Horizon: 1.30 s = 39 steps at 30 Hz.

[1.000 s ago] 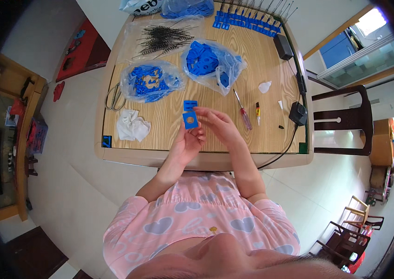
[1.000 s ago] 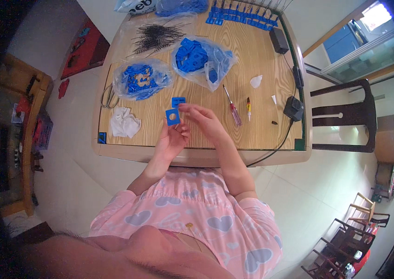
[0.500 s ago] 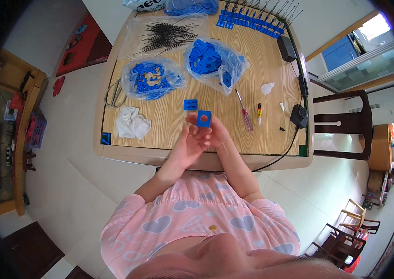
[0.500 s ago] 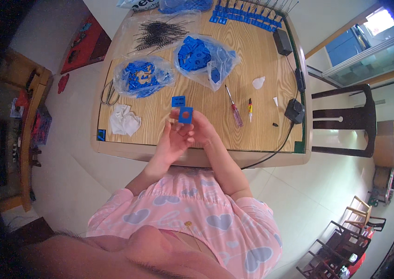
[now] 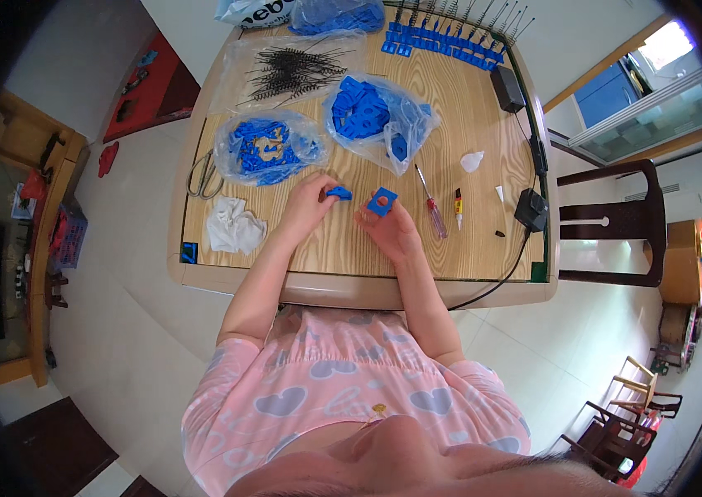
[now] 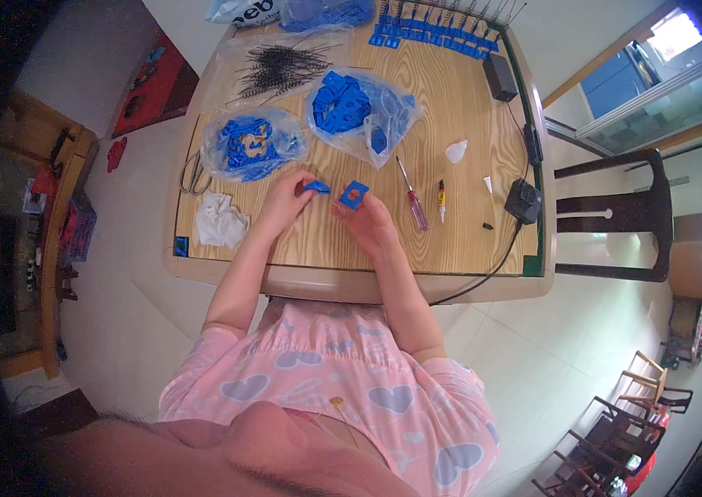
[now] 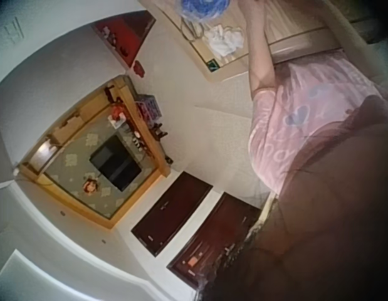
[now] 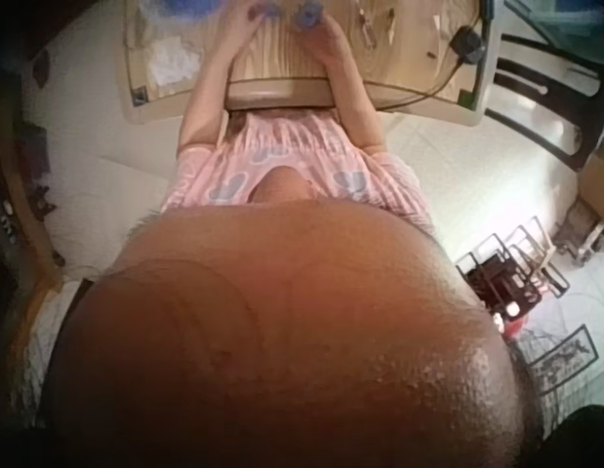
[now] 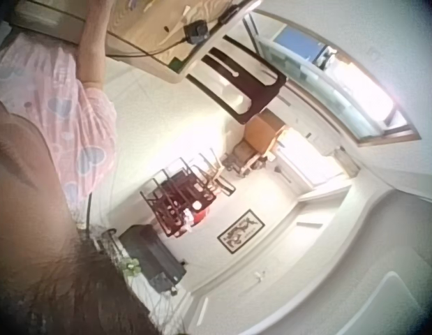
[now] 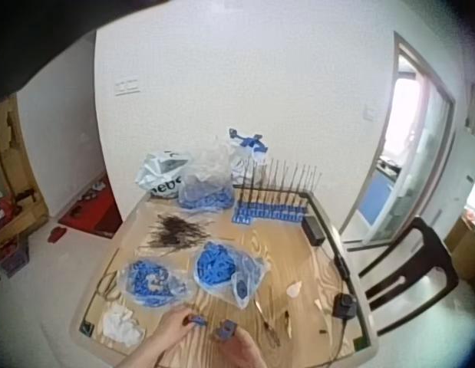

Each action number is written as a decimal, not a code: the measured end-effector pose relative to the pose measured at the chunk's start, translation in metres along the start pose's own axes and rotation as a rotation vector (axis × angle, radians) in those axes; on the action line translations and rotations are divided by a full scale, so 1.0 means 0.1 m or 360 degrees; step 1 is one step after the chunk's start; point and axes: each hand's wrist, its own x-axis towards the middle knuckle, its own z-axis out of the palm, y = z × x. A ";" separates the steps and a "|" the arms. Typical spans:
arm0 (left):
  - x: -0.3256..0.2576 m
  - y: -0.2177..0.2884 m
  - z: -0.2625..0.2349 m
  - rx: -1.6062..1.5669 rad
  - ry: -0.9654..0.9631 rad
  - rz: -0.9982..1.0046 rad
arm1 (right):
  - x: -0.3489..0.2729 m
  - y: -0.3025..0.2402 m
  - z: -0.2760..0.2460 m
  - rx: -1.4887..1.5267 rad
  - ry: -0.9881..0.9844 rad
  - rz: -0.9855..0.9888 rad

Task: Manually assemble a spring-like component into a blue plastic housing using glue.

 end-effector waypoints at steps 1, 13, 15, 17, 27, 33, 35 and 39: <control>-0.03 0.02 0.02 -0.0045 0.0049 0.0047 | 0.00 -0.01 0.00 0.0028 -0.0020 -0.0009; -0.40 0.26 -0.08 0.0121 0.0015 0.0392 | 0.01 -0.04 0.04 0.0126 0.0043 -0.0002; -0.34 0.21 -0.11 0.0316 -0.0173 0.0577 | 0.01 -0.03 0.04 0.0124 0.0026 0.0016; -0.26 0.19 -0.14 0.0513 -0.0366 0.0766 | 0.02 -0.01 0.03 0.0122 0.0009 0.0026; -0.27 0.19 -0.09 0.0943 -0.0516 0.1006 | 0.03 0.02 -0.01 0.0140 -0.0057 0.0070; -0.39 0.17 -0.15 0.0328 -0.0371 0.0485 | 0.01 -0.01 0.08 0.0076 -0.0058 0.0046; -0.47 0.13 -0.14 0.0046 -0.0272 0.0176 | 0.01 -0.04 0.16 0.0034 -0.0060 0.0049; -0.58 -0.17 0.08 -0.1118 -0.0023 -0.0141 | 0.03 -0.23 0.56 -0.1313 -0.0019 -0.0213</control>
